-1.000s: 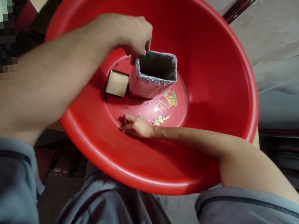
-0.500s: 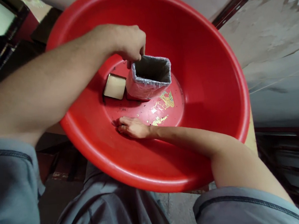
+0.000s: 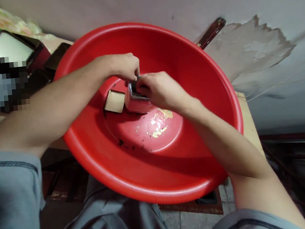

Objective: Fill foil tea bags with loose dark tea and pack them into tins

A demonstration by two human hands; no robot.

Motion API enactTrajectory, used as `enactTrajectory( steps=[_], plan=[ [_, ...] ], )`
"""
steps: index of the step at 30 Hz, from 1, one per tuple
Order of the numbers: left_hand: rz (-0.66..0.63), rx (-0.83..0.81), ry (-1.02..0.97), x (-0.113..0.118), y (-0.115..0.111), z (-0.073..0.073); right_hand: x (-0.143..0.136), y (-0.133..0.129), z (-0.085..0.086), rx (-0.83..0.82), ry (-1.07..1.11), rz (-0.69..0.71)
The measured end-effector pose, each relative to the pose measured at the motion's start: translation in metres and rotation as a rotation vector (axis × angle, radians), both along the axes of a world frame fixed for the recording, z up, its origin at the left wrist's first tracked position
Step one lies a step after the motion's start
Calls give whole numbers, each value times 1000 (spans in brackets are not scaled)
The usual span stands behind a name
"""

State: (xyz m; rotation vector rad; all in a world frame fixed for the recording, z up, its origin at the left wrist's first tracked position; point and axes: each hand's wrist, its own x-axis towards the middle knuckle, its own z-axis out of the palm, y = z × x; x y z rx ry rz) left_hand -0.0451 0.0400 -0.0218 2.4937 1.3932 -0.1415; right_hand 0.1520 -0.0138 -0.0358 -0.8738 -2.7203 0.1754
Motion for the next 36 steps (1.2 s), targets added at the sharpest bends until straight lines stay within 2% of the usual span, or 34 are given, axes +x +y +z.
enactTrajectory(
  steps=[2, 5, 9, 17, 28, 31, 33, 36],
  plan=[
    [5, 9, 43, 1, 3, -1, 15, 16, 10, 31, 18, -115],
    [6, 7, 69, 2, 6, -3, 32, 33, 7, 68, 56, -171],
    [23, 10, 30, 2, 4, -2, 41, 42, -1, 57, 93, -151],
    [25, 2, 20, 1, 0, 2, 36, 38, 3, 58, 78, -111],
    [59, -21, 8, 0, 4, -3, 45, 48, -5, 166, 26, -66],
    [80, -49, -15, 0, 6, -6, 41, 40, -5, 237, 5, -76],
    [57, -20, -14, 0, 9, -8, 30, 24, -7, 281, 0, -56],
    [28, 61, 3, 0, 13, -12, 2, -12, -22, 196, -95, 101]
  ],
)
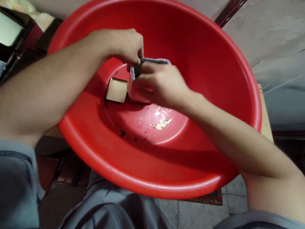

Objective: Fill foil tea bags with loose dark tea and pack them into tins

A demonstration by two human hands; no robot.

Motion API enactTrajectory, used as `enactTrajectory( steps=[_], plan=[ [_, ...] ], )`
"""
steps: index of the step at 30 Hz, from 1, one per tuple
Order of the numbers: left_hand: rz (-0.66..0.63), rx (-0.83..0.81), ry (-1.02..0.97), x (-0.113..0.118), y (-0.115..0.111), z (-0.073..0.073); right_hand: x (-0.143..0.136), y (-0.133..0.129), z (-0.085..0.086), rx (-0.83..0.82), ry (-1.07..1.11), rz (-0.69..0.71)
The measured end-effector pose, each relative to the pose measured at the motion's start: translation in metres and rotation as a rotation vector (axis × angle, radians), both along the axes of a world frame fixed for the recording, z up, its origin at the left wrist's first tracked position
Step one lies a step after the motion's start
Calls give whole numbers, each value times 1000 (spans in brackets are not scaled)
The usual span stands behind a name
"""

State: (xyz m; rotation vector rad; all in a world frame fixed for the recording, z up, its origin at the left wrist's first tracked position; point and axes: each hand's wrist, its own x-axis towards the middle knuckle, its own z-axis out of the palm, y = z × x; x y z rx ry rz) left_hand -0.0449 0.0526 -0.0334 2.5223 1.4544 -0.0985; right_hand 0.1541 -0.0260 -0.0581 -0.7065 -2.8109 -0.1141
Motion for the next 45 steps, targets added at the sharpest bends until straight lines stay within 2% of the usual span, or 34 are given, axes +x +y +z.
enactTrajectory(
  steps=[2, 4, 7, 9, 11, 13, 16, 19, 22, 24, 31, 35, 39, 41, 45],
  plan=[
    [10, 12, -1, 0, 1, -1, -17, -28, -19, -140, -237, 108],
    [19, 4, 2, 0, 0, -1, -28, -53, -41, -288, -535, 149],
    [17, 11, 17, 0, -3, 1, -28, -79, -72, -524, -834, 88],
    [22, 10, 18, 1, -5, 2, -22, -90, -87, -630, -917, 13],
    [40, 14, 27, 1, -6, 2, -17, -98, -98, -647, -900, -33],
    [47, 15, 37, 2, -7, 3, -13, -103, -106, -609, -828, -13],
    [45, 11, 31, 2, -8, 3, -12, -105, -114, -575, -792, 131],
    [31, 7, 16, 2, -9, 4, -15, -98, -114, -580, -760, 239],
    [16, 6, 0, 2, -9, 4, -20, -86, -113, -594, -585, 181],
    [26, 3, 1, 3, -9, 4, -21, -80, -119, -597, -454, 141],
    [51, 20, 8, 3, -8, 4, -4, -91, -165, -657, -235, 143],
    [57, 25, 33, 4, -8, 5, 4, -93, -180, -633, -171, 150],
    [69, 13, 15, 5, -9, 5, 3, -85, -186, -561, -159, 226],
    [51, 13, -2, 4, -9, 4, -1, -82, -185, -521, -226, 282],
    [43, 9, -10, 3, -10, 4, -14, -82, -171, -451, -422, 294]
  ],
)
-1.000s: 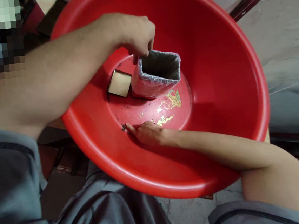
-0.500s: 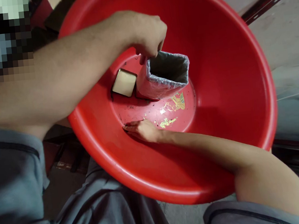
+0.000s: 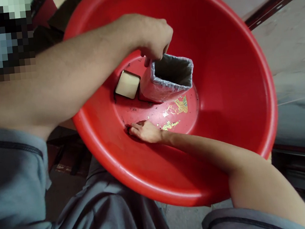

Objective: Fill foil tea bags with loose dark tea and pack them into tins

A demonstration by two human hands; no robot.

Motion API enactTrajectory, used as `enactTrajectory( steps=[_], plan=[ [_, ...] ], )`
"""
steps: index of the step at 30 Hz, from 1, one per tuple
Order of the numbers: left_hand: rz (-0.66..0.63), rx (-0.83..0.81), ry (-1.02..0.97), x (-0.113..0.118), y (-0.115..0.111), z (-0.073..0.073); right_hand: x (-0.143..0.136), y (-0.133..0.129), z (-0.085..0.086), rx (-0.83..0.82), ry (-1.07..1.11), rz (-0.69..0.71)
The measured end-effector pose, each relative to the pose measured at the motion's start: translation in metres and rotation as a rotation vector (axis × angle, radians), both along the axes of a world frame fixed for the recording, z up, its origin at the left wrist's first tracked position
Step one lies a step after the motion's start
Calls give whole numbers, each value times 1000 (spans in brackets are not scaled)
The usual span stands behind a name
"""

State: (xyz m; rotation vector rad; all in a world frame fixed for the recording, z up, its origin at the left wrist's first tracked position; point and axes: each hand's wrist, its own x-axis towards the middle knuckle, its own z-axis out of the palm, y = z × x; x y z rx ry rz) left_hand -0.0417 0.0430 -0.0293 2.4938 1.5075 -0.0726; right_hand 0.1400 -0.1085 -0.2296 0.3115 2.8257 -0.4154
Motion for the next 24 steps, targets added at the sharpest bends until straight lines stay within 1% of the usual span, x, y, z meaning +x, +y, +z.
enactTrajectory(
  steps=[2, 4, 6, 7, 9, 11, 12, 14, 17, 20, 24],
  plan=[
    [-11, 2, -3, -1, 0, 0, -6, 2, 17, 45, -42, 11],
    [-17, 7, -8, -1, 0, 0, -10, 9, 45, 137, -22, 2],
    [-17, 3, -6, -1, 0, 0, -10, 23, 82, 273, 92, -34],
    [-17, 2, -5, -1, 0, -1, -8, 32, 103, 327, 191, -52],
    [-16, -5, -6, -1, 0, -2, -1, 52, 144, 452, 340, -132],
    [-14, -24, -4, -1, 1, -3, 10, 72, 176, 532, 424, -236],
    [-16, -35, -2, -1, 1, -4, 17, 81, 187, 560, 446, -301],
    [-29, -62, 4, -1, 4, -4, 30, 98, 198, 587, 464, -440],
    [-26, -97, 5, -2, 9, -6, 46, 116, 197, 562, 471, -586],
    [-32, -97, 2, -3, 14, -7, 53, 126, 194, 527, 492, -634],
    [-48, -86, 8, -4, 14, -7, 56, 131, 192, 513, 480, -651]
  ],
)
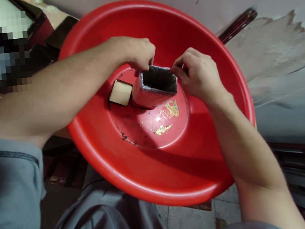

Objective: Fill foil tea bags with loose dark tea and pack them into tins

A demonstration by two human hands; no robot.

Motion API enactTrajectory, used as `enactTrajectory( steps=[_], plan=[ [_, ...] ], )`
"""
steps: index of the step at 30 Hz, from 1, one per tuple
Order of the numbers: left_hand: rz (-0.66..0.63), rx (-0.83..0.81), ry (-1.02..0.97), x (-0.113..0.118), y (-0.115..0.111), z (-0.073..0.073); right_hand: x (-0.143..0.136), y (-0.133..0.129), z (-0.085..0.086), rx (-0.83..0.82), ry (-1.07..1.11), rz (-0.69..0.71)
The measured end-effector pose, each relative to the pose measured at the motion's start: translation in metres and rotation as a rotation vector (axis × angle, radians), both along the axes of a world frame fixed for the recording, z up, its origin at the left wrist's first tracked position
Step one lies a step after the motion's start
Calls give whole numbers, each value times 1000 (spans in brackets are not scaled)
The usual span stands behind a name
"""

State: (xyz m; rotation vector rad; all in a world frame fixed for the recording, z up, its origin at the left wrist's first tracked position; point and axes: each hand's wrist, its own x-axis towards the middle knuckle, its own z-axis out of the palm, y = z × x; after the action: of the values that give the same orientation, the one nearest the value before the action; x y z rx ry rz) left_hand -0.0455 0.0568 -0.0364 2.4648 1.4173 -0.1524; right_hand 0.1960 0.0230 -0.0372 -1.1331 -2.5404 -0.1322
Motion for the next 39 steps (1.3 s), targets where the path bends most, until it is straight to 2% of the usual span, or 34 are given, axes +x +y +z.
enactTrajectory(
  steps=[9, 13, 16, 18, 20, 23, 26, 28, 31, 36, 39],
  plan=[
    [-12, 12, -27, 1, 0, 1, 7, 7, -8, -20, -18, 49],
    [-2, 32, -9, 0, -2, 0, 3, -7, -1, 73, -36, 212],
    [12, 72, 5, 1, -5, 1, -14, -35, -5, 121, -3, 409],
    [26, 89, 2, 2, -8, 2, -31, -60, -22, -18, -47, 572],
    [41, 90, -6, 2, -10, 2, -49, -87, -50, -233, -239, 739],
    [57, 96, -16, 2, -10, 2, -68, -121, -97, -417, -623, 607],
    [53, 102, -20, 2, -10, 2, -72, -140, -131, -542, -728, 531],
    [49, 95, -24, 1, -11, 3, -67, -143, -142, -593, -694, 562],
    [51, 81, -32, 1, -14, 5, -55, -131, -151, -620, -557, 669],
    [24, 73, -41, 1, -13, 6, -38, -108, -165, -508, -512, 662],
    [23, 69, -38, 0, -12, 5, -35, -105, -171, -486, -507, 754]
  ],
)
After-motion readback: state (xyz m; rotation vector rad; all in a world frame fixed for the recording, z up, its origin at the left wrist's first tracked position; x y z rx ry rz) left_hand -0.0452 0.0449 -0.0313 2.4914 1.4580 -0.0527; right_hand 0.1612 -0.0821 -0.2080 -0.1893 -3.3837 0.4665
